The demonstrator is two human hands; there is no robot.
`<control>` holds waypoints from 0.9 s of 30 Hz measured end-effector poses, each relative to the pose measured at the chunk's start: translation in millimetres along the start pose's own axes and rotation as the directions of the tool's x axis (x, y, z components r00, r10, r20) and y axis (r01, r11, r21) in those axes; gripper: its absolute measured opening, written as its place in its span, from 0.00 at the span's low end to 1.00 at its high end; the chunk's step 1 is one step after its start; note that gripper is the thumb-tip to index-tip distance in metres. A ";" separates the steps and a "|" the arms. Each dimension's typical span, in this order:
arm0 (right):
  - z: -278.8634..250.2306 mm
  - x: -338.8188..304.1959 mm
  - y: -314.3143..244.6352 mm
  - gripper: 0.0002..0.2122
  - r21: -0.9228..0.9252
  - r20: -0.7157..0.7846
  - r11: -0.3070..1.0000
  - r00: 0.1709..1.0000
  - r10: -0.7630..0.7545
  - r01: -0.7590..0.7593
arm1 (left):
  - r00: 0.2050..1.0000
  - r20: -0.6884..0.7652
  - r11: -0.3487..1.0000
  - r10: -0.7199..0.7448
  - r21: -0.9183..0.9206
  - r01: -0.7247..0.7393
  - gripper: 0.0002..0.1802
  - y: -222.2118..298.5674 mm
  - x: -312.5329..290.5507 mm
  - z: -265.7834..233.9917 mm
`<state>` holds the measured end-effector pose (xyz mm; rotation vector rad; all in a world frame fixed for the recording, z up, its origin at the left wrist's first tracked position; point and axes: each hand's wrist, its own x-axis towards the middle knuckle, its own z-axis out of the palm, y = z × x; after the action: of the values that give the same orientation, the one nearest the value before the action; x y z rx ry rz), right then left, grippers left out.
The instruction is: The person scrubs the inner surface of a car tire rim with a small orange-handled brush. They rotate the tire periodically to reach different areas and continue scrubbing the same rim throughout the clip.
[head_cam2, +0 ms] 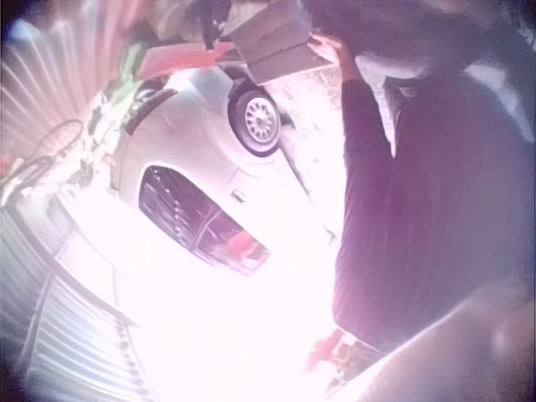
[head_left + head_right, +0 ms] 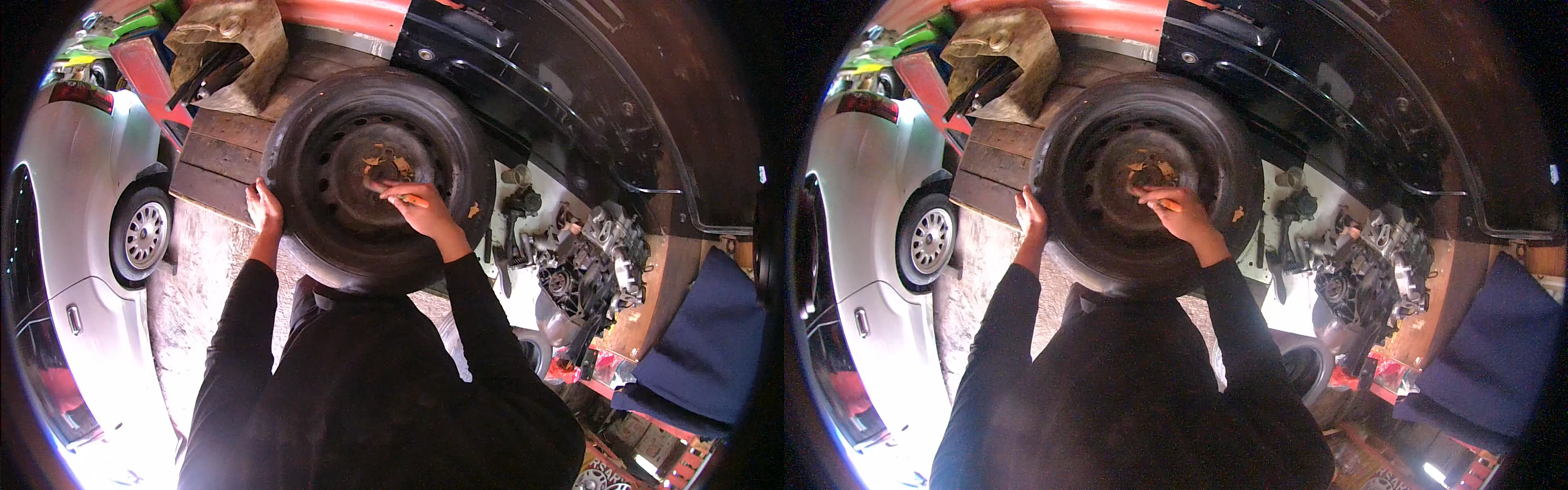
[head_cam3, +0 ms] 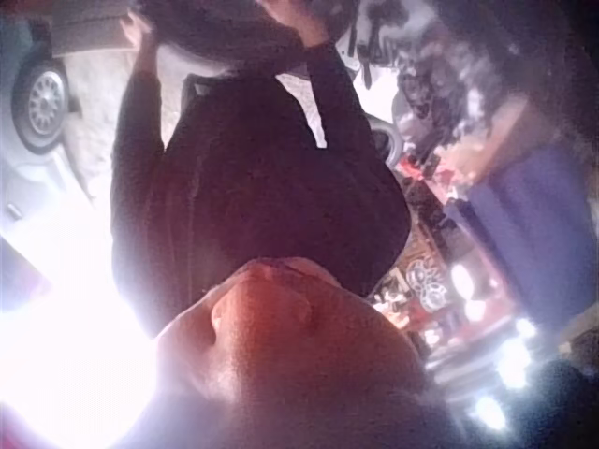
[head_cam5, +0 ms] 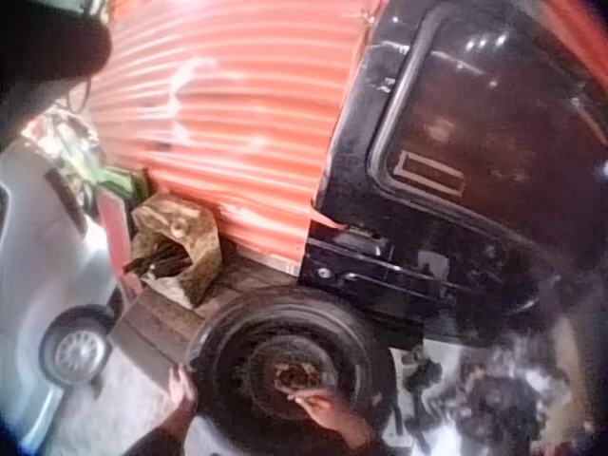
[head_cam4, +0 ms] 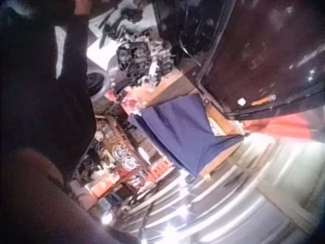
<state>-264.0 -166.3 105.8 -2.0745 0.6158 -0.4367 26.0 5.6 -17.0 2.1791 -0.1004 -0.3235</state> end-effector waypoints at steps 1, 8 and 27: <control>-1.6 0.2 0.1 0.07 0.033 -0.003 0.999 1.000 0.007 -0.006 | 1.000 0.004 1.000 -0.019 0.005 0.019 0.32 -0.6 0.4 -0.7; -6.7 -3.1 -3.5 0.05 -0.001 0.064 0.996 0.994 0.093 -0.093 | 1.000 0.012 1.000 -0.024 -0.005 0.024 0.35 5.1 -6.6 -1.8; 8.4 -4.4 4.1 0.05 -0.018 -0.050 0.999 0.998 0.048 -0.049 | 0.999 -0.034 1.000 -0.016 -0.002 0.016 0.31 11.0 -7.7 -0.3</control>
<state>-264.3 -160.1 97.6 -2.0676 0.7010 -0.4564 19.2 0.8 -6.5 2.1837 -0.0640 -0.2954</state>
